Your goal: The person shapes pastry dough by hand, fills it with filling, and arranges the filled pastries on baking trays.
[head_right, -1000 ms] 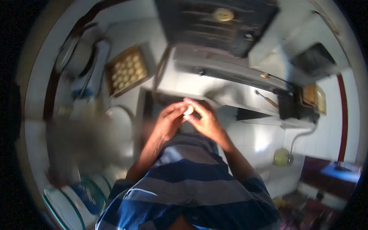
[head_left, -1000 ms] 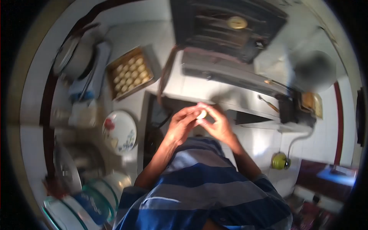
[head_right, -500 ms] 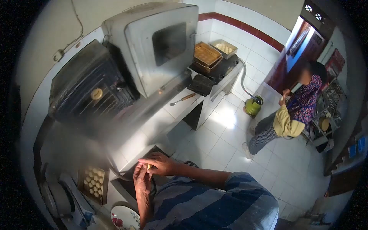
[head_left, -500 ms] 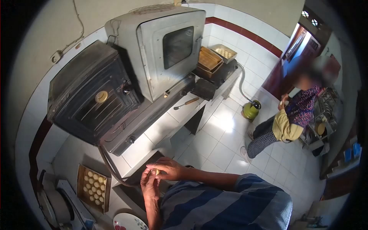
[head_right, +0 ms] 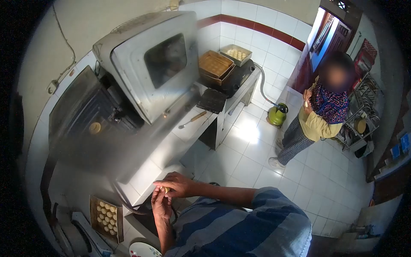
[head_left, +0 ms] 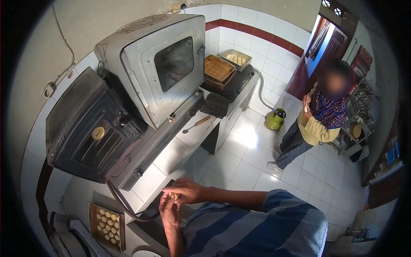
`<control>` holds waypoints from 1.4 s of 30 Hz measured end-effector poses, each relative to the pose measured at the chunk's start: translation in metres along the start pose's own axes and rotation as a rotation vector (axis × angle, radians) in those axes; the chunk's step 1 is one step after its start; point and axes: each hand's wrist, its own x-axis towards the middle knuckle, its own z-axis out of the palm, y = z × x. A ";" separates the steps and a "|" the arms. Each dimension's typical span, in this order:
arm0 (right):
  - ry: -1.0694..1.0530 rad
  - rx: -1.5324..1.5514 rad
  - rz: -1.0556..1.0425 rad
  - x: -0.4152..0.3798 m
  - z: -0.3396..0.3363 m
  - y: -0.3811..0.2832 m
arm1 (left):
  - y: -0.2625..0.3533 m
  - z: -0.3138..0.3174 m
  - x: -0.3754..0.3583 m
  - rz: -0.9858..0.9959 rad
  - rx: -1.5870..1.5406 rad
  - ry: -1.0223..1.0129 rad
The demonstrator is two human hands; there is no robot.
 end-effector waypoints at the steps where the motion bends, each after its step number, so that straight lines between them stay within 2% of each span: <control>1: -0.004 0.010 -0.023 0.002 -0.007 0.001 | 0.000 0.007 0.001 -0.013 -0.005 0.034; 4: -0.068 0.002 0.010 0.004 -0.023 0.009 | -0.005 0.019 0.011 -0.023 -0.005 0.062; 9: -0.035 -0.004 -0.008 0.000 -0.041 0.030 | -0.011 0.038 0.027 -0.043 0.020 0.034; 11: -0.024 -0.007 0.004 -0.003 -0.051 0.036 | -0.010 0.055 0.032 -0.098 -0.096 0.021; 13: 0.076 -0.013 -0.049 -0.005 -0.064 0.041 | -0.017 0.066 0.039 -0.078 -0.045 0.037; 17: 0.115 0.009 -0.029 -0.013 -0.084 0.049 | -0.035 0.073 0.057 -0.096 0.034 0.001; 19: -0.005 0.050 0.060 -0.021 -0.095 0.058 | -0.044 0.076 0.063 -0.108 0.024 0.005; 21: 0.011 0.015 0.116 -0.026 -0.104 0.060 | -0.049 0.088 0.068 -0.119 0.010 0.009; 23: 0.027 -0.021 0.177 -0.033 -0.112 0.066 | -0.047 0.107 0.070 -0.193 -0.146 -0.181; 26: 0.126 -0.046 0.149 -0.045 -0.121 0.083 | -0.061 0.116 0.076 -0.108 -0.015 -0.115; 29: 0.206 -0.060 0.126 -0.054 -0.128 0.090 | -0.076 0.118 0.083 -0.125 0.010 -0.104; 32: 0.158 -0.097 0.168 -0.062 -0.139 0.085 | -0.084 0.120 0.085 -0.167 -0.023 -0.169; 38: 0.211 0.034 0.258 -0.074 -0.135 0.070 | -0.079 0.120 0.081 -0.305 -0.108 -0.237; 40: 0.208 0.093 0.335 -0.070 -0.129 0.061 | -0.078 0.113 0.077 -0.248 -0.051 -0.252; 42: 0.210 0.063 0.260 -0.063 -0.115 0.053 | -0.073 0.091 0.070 -0.177 -0.001 -0.251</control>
